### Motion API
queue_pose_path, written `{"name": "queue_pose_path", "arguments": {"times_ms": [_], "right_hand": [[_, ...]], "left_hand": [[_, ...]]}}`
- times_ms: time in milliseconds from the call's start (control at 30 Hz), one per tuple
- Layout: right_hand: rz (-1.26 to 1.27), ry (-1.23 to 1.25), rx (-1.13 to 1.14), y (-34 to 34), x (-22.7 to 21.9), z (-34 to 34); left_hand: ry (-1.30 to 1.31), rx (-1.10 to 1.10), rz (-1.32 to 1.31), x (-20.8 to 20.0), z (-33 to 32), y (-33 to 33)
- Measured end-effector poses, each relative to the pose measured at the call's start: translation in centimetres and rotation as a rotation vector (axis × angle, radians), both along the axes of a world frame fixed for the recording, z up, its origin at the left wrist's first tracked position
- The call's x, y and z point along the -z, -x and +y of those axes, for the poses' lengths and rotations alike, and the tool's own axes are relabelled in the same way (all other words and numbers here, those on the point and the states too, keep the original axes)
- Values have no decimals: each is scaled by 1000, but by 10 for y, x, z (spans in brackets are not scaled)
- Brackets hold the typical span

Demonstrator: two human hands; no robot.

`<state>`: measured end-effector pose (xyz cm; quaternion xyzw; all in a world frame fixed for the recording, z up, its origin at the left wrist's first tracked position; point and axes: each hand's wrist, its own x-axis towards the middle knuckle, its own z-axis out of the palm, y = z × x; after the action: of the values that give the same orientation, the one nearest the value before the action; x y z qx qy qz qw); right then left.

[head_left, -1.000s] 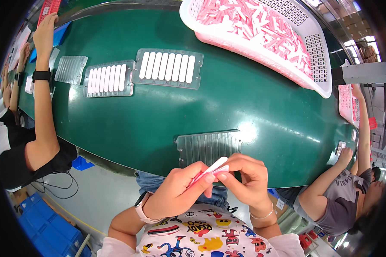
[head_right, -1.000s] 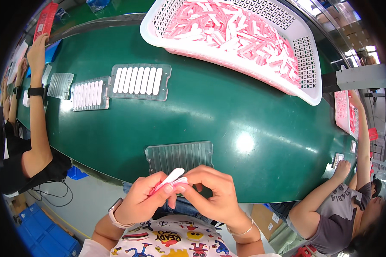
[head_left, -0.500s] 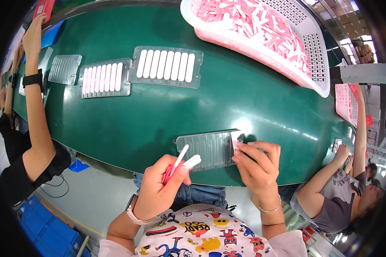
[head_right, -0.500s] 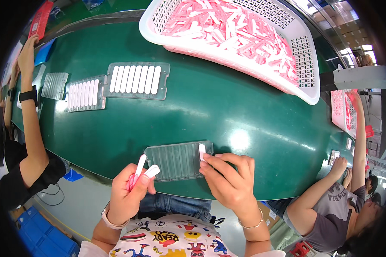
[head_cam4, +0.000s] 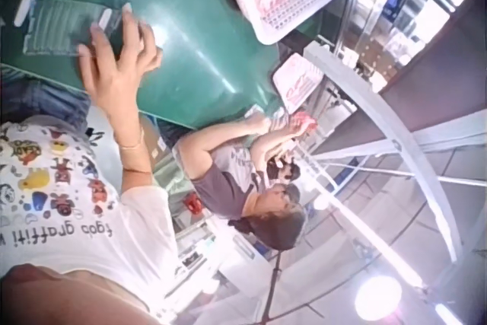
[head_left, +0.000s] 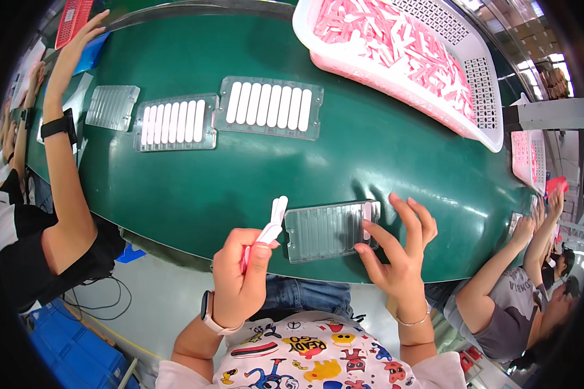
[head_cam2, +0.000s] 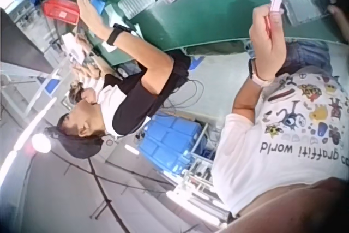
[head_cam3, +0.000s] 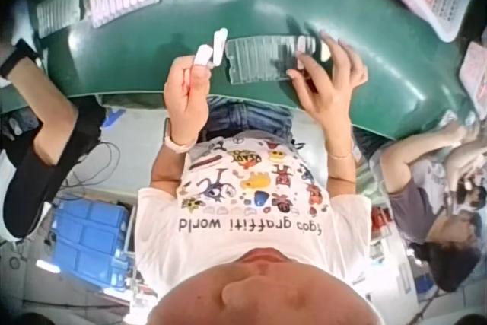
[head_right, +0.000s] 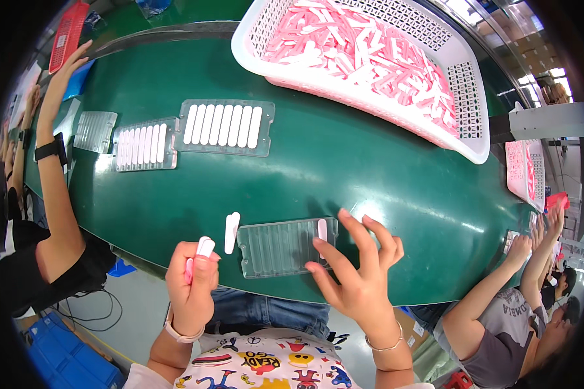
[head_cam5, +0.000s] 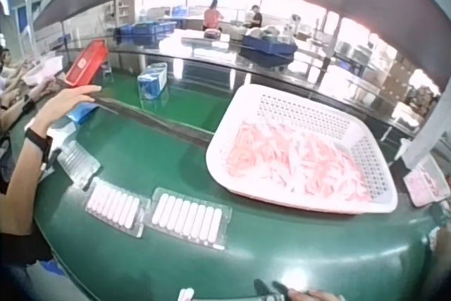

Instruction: The person places plastic strips one by one into slots on a transparent tray by hand, presses them into position, and slides the filled tray forward before loading more strips into another tray.

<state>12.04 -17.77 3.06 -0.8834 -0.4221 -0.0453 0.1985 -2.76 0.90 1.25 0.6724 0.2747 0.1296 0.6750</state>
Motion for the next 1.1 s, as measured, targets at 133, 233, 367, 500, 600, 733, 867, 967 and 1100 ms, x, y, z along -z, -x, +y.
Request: {"name": "queue_pose_path", "arguments": {"times_ms": [133, 233, 367, 500, 600, 733, 867, 967, 1100], "right_hand": [[-14, -32, -109, 3, -2, 35], [209, -48, -147, 5, -6, 78], [290, 70, -181, 6, -10, 101], [306, 142, -212, 12, -10, 104], [334, 141, -217, 15, -9, 104], [362, 147, -165, 16, -11, 108], [188, 215, -144, 23, -15, 106], [214, 231, -129, 21, -16, 104], [278, 187, -134, 23, -17, 105]], "left_hand": [[89, -86, -60, 2, 5, -1], [182, -110, -70, -4, 6, 2], [201, -120, -95, 1, 8, 9], [231, -108, -102, 3, 13, 15], [231, -83, -109, 3, 18, 15], [192, -53, -115, 4, 18, 17], [183, -48, -110, 4, 17, 21], [222, -34, -114, 7, 17, 26], [253, -11, -103, 7, 15, 28]]}}
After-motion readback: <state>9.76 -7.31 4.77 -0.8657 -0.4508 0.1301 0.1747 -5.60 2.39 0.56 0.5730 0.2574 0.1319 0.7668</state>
